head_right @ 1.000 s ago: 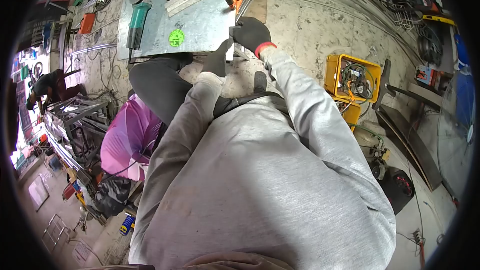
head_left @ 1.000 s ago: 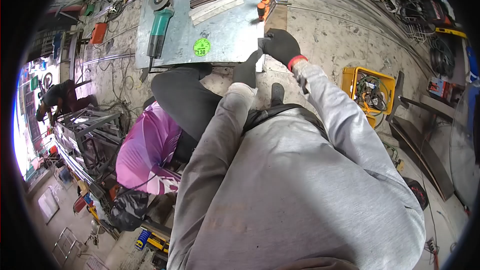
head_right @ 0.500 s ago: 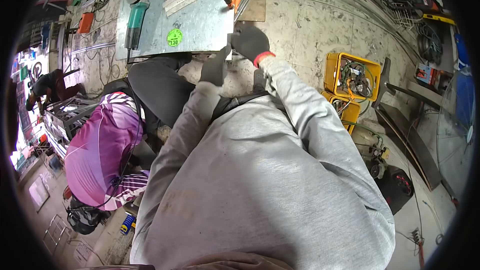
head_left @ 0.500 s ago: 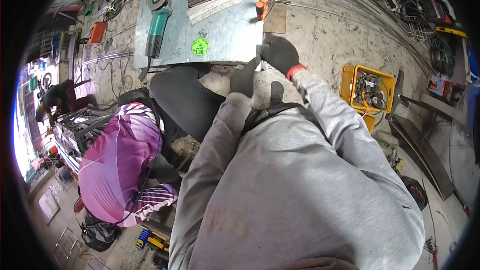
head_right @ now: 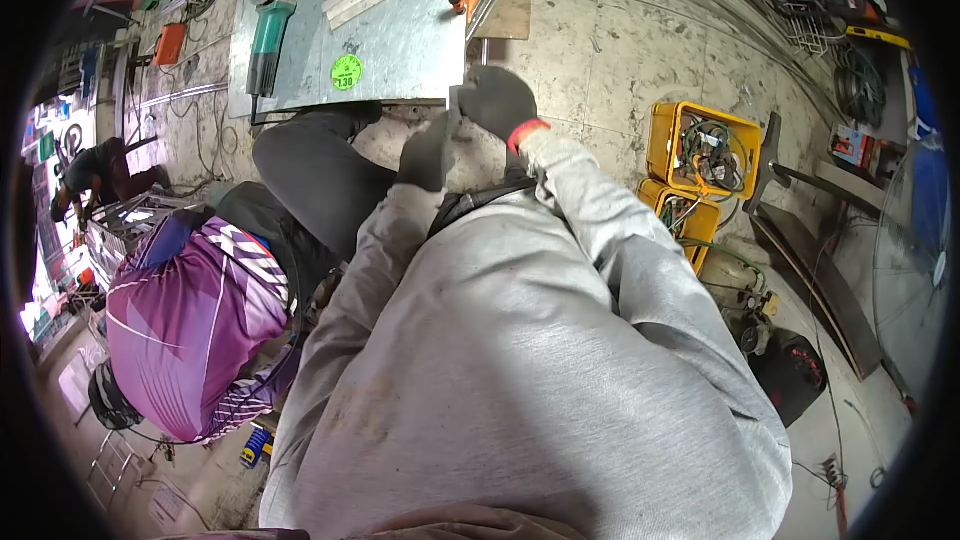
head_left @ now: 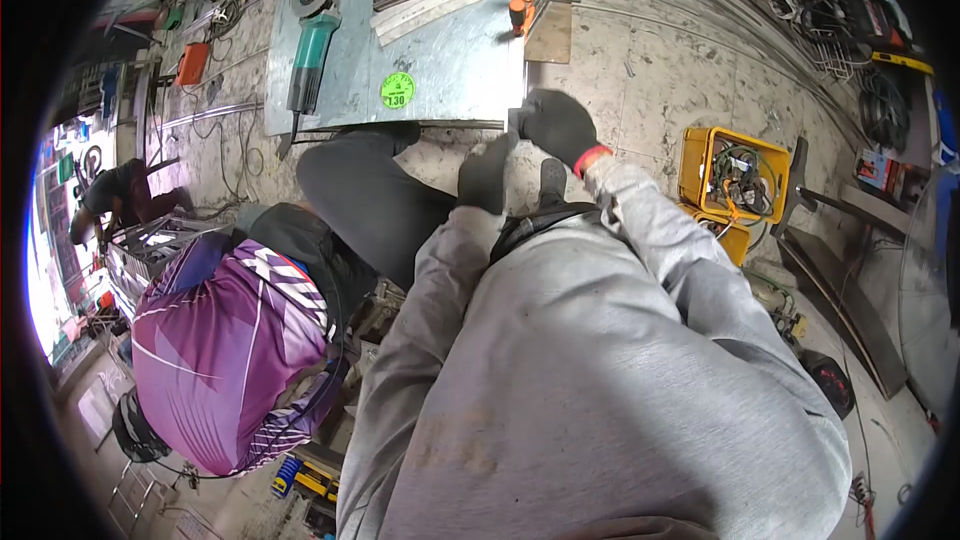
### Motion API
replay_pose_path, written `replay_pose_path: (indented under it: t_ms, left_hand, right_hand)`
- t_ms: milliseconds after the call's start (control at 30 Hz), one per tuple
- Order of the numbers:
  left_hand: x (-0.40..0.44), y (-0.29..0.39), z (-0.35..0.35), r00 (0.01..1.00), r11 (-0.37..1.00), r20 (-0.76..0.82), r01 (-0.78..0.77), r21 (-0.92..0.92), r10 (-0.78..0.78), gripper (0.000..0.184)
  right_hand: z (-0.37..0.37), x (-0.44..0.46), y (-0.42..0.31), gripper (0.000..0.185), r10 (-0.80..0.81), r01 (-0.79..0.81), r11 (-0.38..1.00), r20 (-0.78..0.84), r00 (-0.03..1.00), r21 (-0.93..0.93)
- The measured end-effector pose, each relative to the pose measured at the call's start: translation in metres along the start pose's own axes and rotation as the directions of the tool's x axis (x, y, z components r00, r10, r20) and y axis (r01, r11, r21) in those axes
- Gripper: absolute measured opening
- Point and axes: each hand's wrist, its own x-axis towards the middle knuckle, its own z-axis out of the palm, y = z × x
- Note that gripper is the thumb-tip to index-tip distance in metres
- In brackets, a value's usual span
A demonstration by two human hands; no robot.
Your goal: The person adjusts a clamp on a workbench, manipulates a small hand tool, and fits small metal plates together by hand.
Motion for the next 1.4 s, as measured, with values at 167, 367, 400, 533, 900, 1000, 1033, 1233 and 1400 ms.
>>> replay_pose_path:
  t_ms: [167, 367, 400, 533, 900, 1000, 1033, 1233, 1400]
  left_hand:
    - [0.055, 0.003, -0.001, 0.819, 0.748, 0.134, -0.565, 0.348, 0.557, 0.038]
    - [0.037, -0.030, -0.029, 0.861, 0.650, 0.261, -0.503, 0.570, 0.438, 0.027]
    - [0.036, -0.055, -0.040, 0.897, 0.682, 0.241, -0.438, 0.586, 0.370, 0.019]
    - [-0.047, -0.003, -0.023, 0.775, 0.536, 0.225, -0.586, 0.608, 0.591, 0.024]
    - [-0.051, 0.103, -0.036, 0.861, 0.692, -0.011, -0.402, 0.600, 0.509, 0.011]
    - [-0.040, 0.112, -0.033, 0.733, 0.379, 0.292, -0.598, 0.706, 0.614, 0.015]
    - [-0.046, 0.131, -0.016, 0.902, 0.513, 0.206, -0.391, 0.764, 0.380, 0.018]
    - [-0.006, 0.053, -0.001, 0.995, 0.780, 0.070, -0.096, 0.618, 0.066, 0.030]
    - [-0.009, 0.061, 0.000, 0.987, 0.954, 0.148, -0.097, 0.283, 0.057, 0.028]
  right_hand:
    - [-0.024, 0.043, -0.014, 0.038, -0.024, 0.024, 1.000, -0.096, 0.995, 0.001]
    - [-0.018, 0.025, -0.011, 0.048, -0.043, 0.043, 0.999, 0.021, 0.999, -0.024]
    - [-0.010, 0.014, -0.007, 0.044, -0.043, 0.043, 0.999, 0.019, 0.999, -0.013]
    - [0.025, -0.044, 0.020, 0.032, -0.141, 0.139, 0.988, 0.041, 0.989, 0.064]
    - [-0.032, -0.044, 0.022, 0.028, 0.068, -0.187, 0.698, 0.196, 0.978, 0.692]
    - [-0.037, -0.022, 0.011, 0.027, 0.038, -0.174, 0.770, 0.228, 0.973, 0.614]
    - [-0.036, -0.015, 0.008, 0.027, 0.036, -0.172, 0.771, 0.228, 0.973, 0.613]
    - [-0.020, -0.007, 0.006, 0.029, 0.070, -0.234, 0.799, 0.300, 0.951, 0.554]
    - [-0.026, -0.004, 0.008, 0.025, 0.097, -0.273, 0.814, 0.343, 0.934, 0.513]
